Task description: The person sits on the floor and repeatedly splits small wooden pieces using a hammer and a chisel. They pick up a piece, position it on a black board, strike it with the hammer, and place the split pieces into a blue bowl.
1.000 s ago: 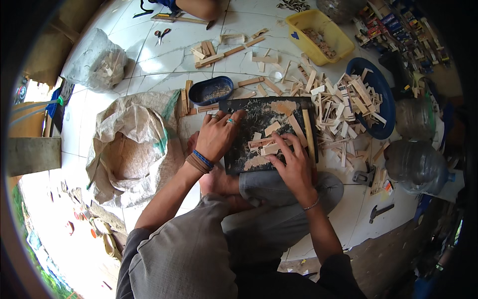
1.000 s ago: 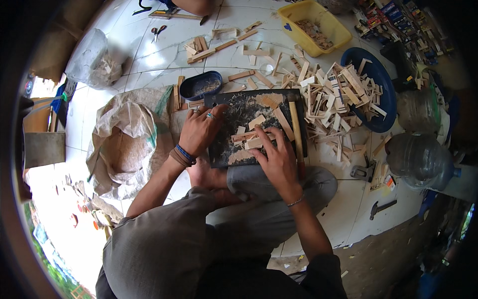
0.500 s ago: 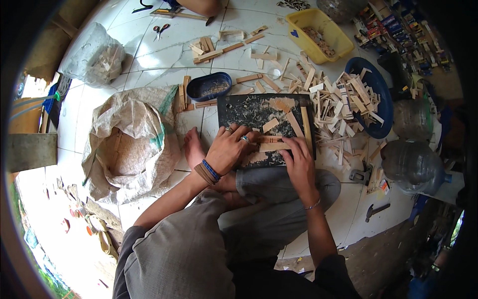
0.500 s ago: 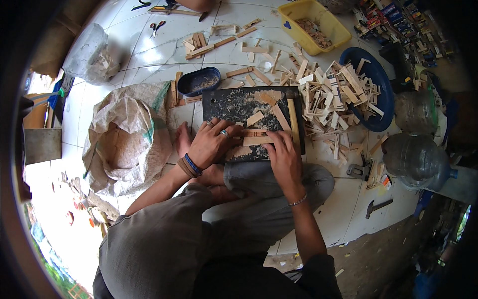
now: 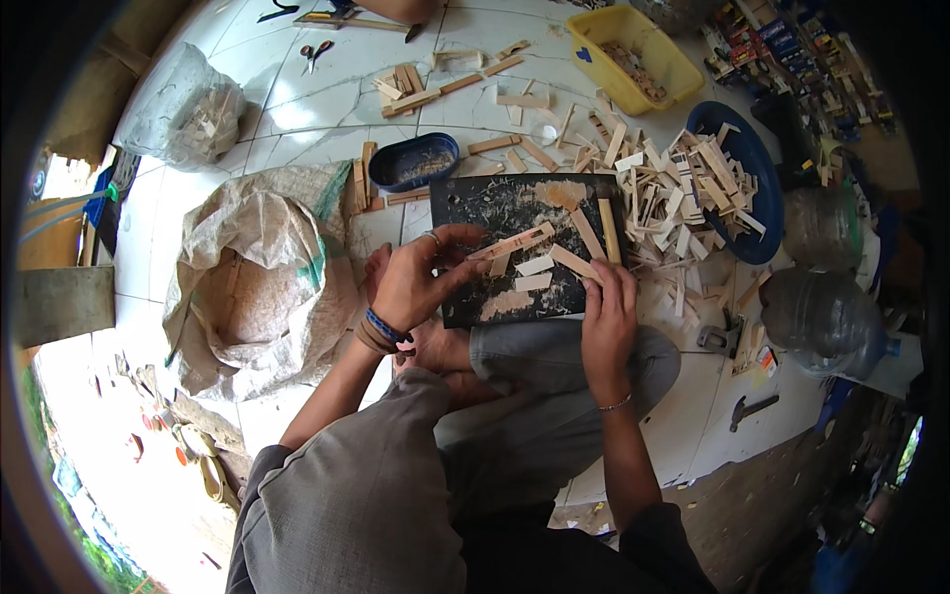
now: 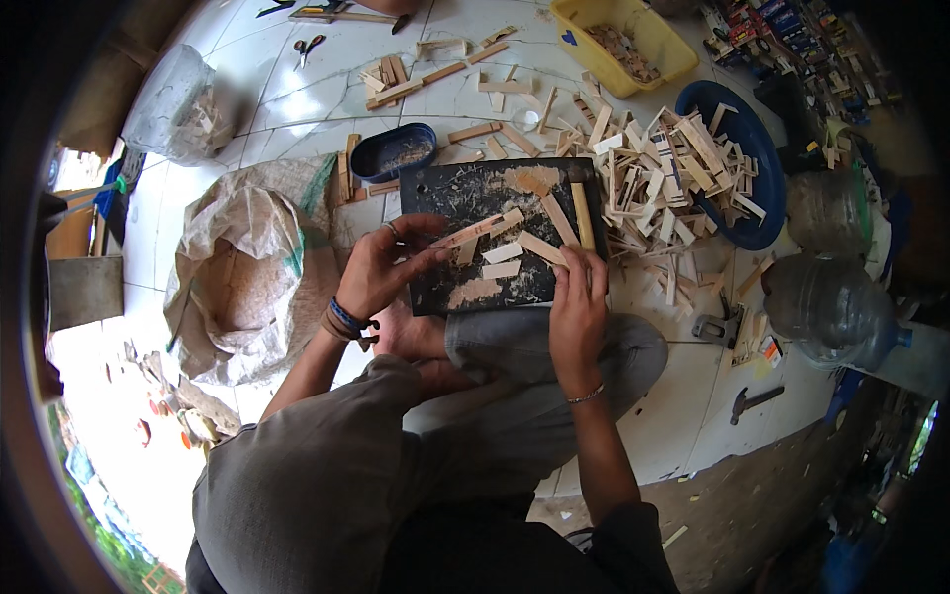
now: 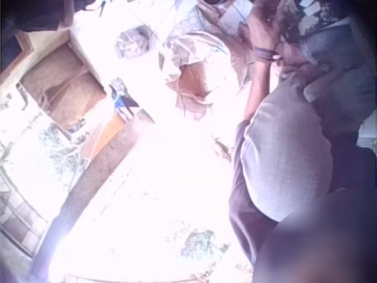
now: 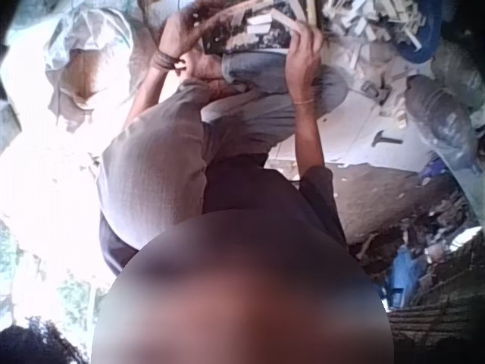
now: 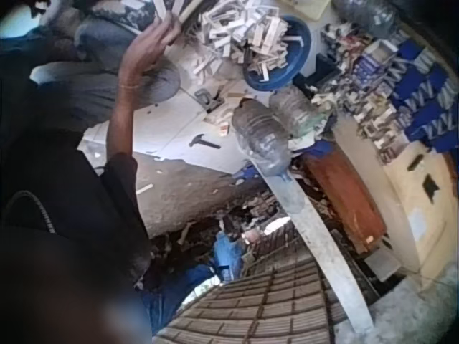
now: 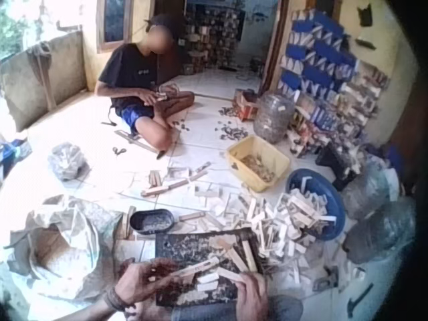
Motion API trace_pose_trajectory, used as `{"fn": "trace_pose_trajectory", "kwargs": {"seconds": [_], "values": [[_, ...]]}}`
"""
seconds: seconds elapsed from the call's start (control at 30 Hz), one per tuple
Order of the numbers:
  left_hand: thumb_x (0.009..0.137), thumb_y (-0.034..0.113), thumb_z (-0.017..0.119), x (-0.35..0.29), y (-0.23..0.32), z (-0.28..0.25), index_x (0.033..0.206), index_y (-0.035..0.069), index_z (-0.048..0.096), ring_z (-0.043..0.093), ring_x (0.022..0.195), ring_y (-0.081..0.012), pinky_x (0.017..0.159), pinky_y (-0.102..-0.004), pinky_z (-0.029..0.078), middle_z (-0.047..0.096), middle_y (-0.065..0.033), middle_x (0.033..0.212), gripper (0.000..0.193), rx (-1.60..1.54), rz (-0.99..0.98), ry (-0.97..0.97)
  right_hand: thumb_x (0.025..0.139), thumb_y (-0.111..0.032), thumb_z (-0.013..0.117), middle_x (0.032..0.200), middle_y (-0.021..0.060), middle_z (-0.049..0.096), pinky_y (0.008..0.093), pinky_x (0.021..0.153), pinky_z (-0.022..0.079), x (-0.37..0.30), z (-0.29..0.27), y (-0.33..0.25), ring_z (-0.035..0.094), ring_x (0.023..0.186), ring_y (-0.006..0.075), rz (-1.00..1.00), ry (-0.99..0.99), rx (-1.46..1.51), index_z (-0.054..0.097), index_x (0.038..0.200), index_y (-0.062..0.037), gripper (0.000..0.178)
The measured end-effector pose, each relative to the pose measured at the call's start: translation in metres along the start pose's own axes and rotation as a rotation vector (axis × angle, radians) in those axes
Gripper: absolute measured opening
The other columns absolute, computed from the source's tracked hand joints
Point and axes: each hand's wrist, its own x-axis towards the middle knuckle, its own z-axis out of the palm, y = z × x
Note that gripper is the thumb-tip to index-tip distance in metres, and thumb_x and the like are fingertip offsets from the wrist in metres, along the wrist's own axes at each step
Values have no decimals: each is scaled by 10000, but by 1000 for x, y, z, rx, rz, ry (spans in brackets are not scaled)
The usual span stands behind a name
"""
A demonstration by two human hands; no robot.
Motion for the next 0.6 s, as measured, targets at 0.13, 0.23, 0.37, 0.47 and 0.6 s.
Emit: {"fn": "trace_pose_trajectory", "kwargs": {"seconds": [0.13, 0.23, 0.37, 0.47, 0.6], "values": [[973, 157, 750, -13, -3, -6, 1326, 22, 657, 738, 1028, -162, 923, -304, 573, 777, -108, 1118, 389, 14, -31, 9, 1001, -88, 663, 1271, 157, 568, 445, 887, 540, -1, 4, -12, 648, 1103, 354, -68, -108, -1, 631, 1341, -66, 342], [999, 146, 714, -20, -9, -8, 1349, 28, 633, 742, 1023, -157, 916, -283, 546, 783, -104, 1103, 378, 66, -59, -9, 980, -106, 689, 1254, 144, 554, 449, 863, 536, -2, 11, -21, 649, 1062, 349, -94, -259, 47, 620, 1381, -87, 408], [1012, 119, 685, -25, -14, -7, 1392, 46, 590, 753, 985, -154, 907, -272, 502, 787, -95, 1079, 399, 84, -44, -36, 967, -150, 714, 1165, 155, 537, 457, 857, 516, -1, 17, -25, 629, 999, 350, 2, -386, 38, 617, 1417, -90, 464], [997, 88, 692, -28, -13, -9, 1419, 59, 567, 757, 925, -160, 912, -285, 495, 782, -82, 1057, 442, 121, 39, -85, 936, -161, 751, 1141, 153, 541, 461, 855, 513, 6, 19, -20, 626, 991, 349, 40, -397, 45, 622, 1409, -93, 496], [963, 67, 718, -30, -8, -10, 1445, 78, 547, 754, 851, -175, 922, -303, 497, 769, -57, 1009, 512, 183, 60, -110, 903, -216, 783, 1129, 148, 550, 472, 820, 535, 13, 17, -15, 655, 968, 362, -40, -358, 52, 641, 1355, -119, 483]]}}
